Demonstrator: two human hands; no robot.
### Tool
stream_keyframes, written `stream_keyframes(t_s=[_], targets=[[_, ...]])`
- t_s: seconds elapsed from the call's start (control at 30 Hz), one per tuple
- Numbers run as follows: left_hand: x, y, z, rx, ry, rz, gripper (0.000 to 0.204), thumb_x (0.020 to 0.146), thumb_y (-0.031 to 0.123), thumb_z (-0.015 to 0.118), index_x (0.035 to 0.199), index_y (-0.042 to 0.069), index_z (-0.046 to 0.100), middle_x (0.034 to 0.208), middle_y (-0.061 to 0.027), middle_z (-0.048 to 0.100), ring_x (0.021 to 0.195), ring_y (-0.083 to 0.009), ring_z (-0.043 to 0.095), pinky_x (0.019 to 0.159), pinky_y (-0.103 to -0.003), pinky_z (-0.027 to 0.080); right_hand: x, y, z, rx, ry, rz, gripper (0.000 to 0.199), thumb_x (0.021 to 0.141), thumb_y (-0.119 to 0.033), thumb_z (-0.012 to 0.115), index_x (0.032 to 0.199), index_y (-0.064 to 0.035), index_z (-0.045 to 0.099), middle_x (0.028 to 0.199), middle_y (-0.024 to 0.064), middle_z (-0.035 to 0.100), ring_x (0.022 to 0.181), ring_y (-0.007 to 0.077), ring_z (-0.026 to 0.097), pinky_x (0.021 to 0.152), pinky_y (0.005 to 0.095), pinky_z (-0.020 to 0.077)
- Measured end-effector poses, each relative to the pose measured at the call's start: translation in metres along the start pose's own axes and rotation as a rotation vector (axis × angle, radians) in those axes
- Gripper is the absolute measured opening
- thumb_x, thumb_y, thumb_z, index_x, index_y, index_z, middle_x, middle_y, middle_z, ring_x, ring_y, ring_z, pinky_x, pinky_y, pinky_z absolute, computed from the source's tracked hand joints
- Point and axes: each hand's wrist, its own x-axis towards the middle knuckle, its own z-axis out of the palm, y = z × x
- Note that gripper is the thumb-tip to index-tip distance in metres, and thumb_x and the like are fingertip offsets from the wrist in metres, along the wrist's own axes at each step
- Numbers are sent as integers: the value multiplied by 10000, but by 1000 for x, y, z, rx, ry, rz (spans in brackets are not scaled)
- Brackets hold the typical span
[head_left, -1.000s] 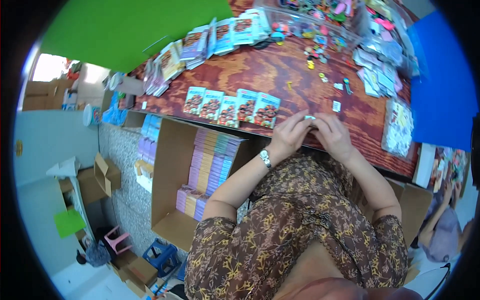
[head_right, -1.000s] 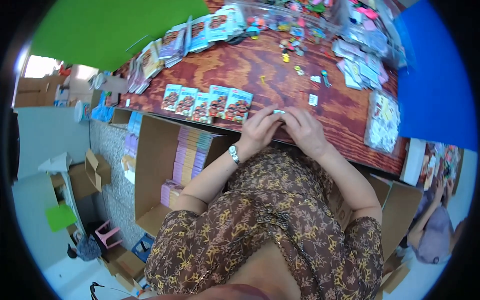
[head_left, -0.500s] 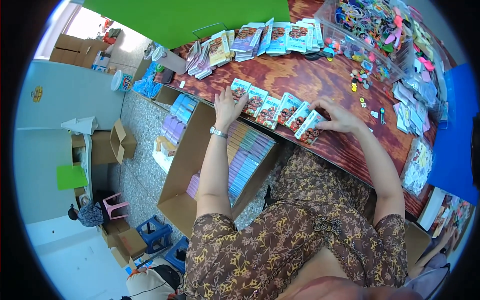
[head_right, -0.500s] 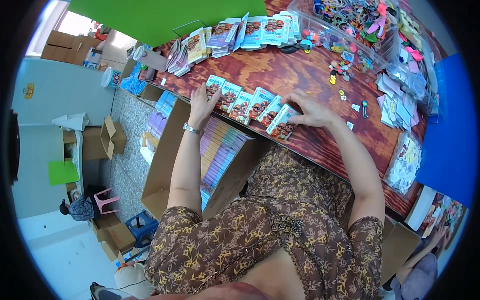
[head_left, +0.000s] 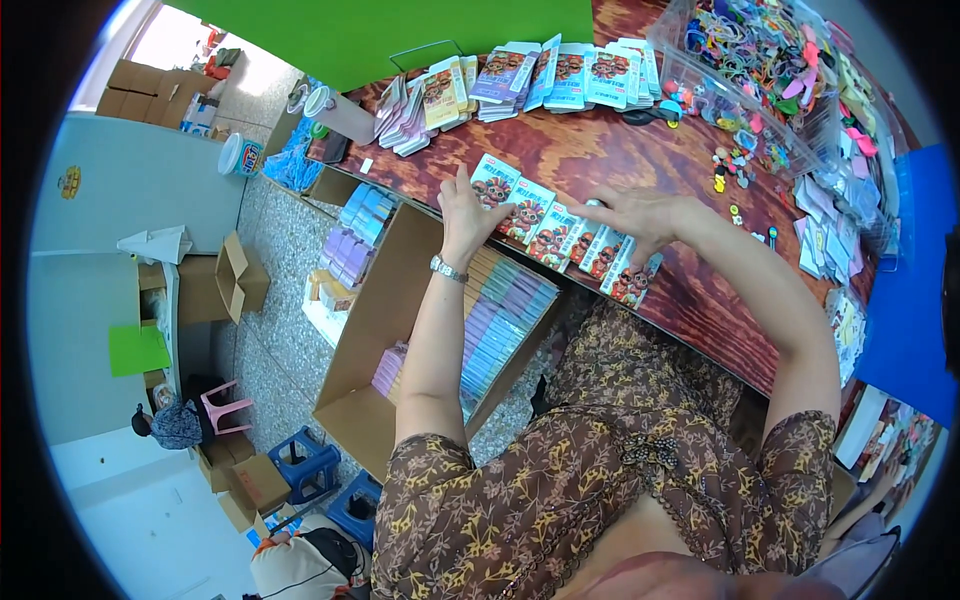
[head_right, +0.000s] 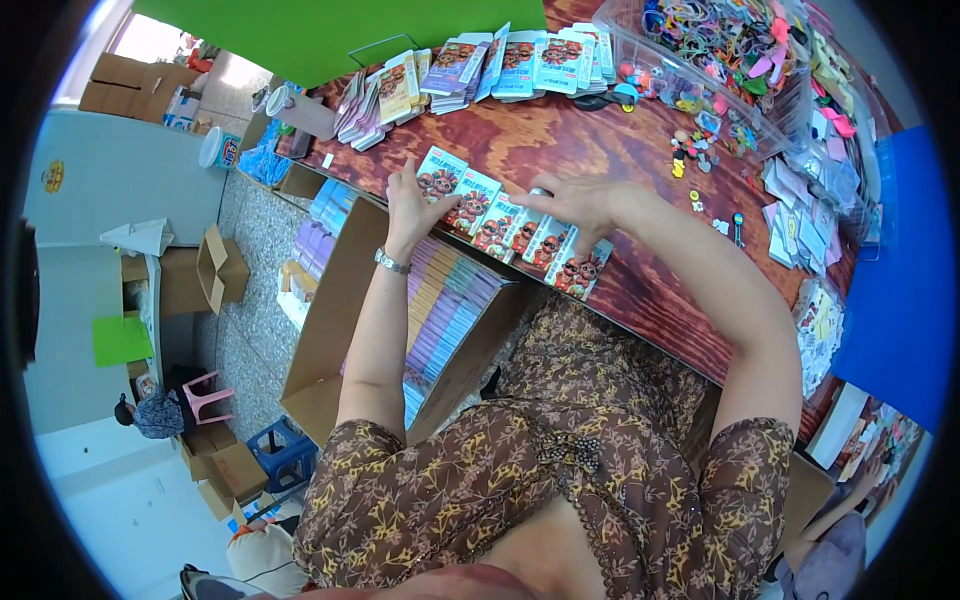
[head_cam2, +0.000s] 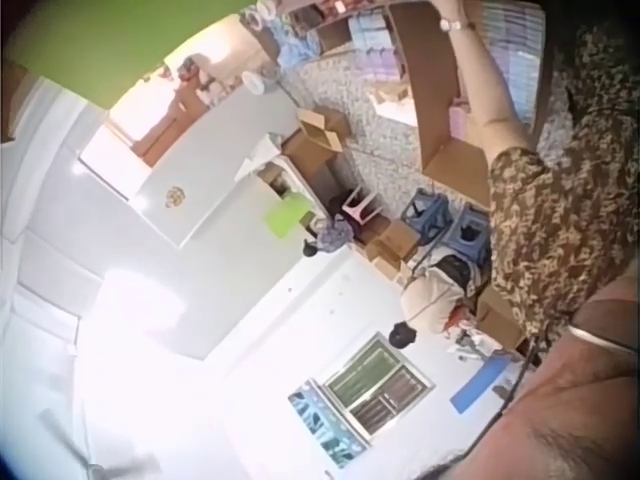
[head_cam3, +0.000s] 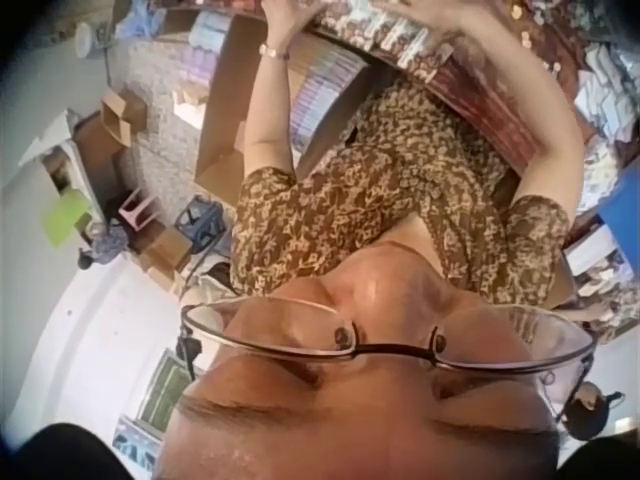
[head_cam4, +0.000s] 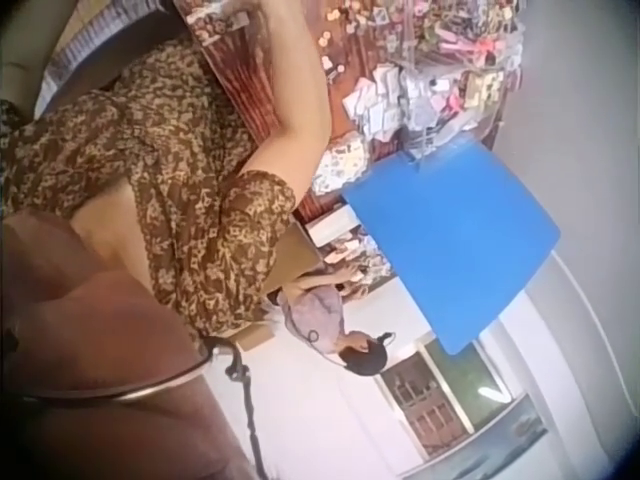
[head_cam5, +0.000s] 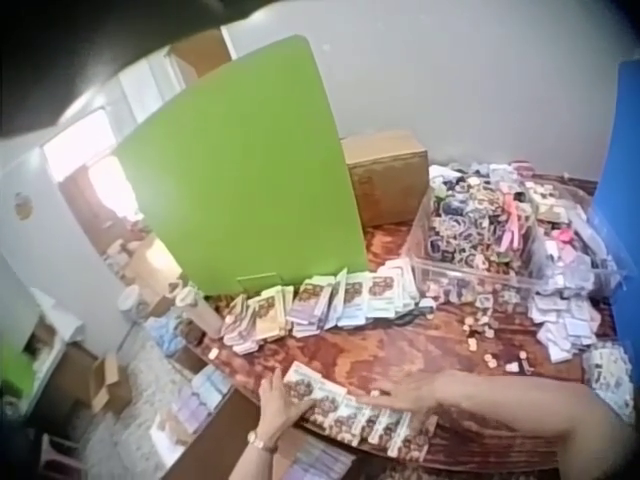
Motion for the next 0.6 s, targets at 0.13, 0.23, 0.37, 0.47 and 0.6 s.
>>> stream_keyframes(t_s=[0.13, 0.23, 0.37, 0.47, 0.6], targets=[[4, -22, 5, -222, -80, 47, 703, 746, 212, 881, 1300, -60, 545, 1030, -158, 711, 885, -294, 701, 805, -395, 554, -2, 4, 6, 119, 4, -50, 1148, 576, -220, 946, 1525, -173, 301, 1310, 175, 436, 1213, 404, 522, 1022, 469, 468], [7, -49, 18, -672, -167, -211, 585, 818, 156, 836, 1291, -45, 556, 1052, -118, 713, 908, -223, 705, 770, -332, 560, -1, 11, 14, 141, 33, -138, 1017, 602, -212, 930, 1449, -145, 372, 1259, 164, 458, 1186, 396, 531, 996, 468, 479], [19, -22, -23, -1261, -355, -532, 304, 952, 159, 705, 1178, -28, 625, 1030, -87, 715, 861, -155, 705, 742, -292, 575, -5, 19, 21, 121, 25, -138, 1008, 616, -194, 919, 1459, -157, 368, 1256, 166, 476, 1182, 406, 536, 993, 475, 483], [1, -8, -8, -957, -551, -380, 275, 963, 171, 697, 1149, -20, 630, 1017, -66, 685, 935, -140, 644, 844, -286, 518, -9, 6, 10, 136, -31, -65, 1039, 625, -190, 916, 1489, -177, 339, 1270, 170, 484, 1192, 418, 541, 993, 488, 482], [-4, 17, -5, -504, -455, -25, 424, 927, 282, 736, 1132, -65, 604, 1009, -129, 690, 961, -211, 665, 856, -341, 519, -17, 8, 17, 83, 79, -149, 1059, 644, -190, 914, 1514, -190, 309, 1286, 180, 488, 1175, 427, 570, 975, 495, 491]])
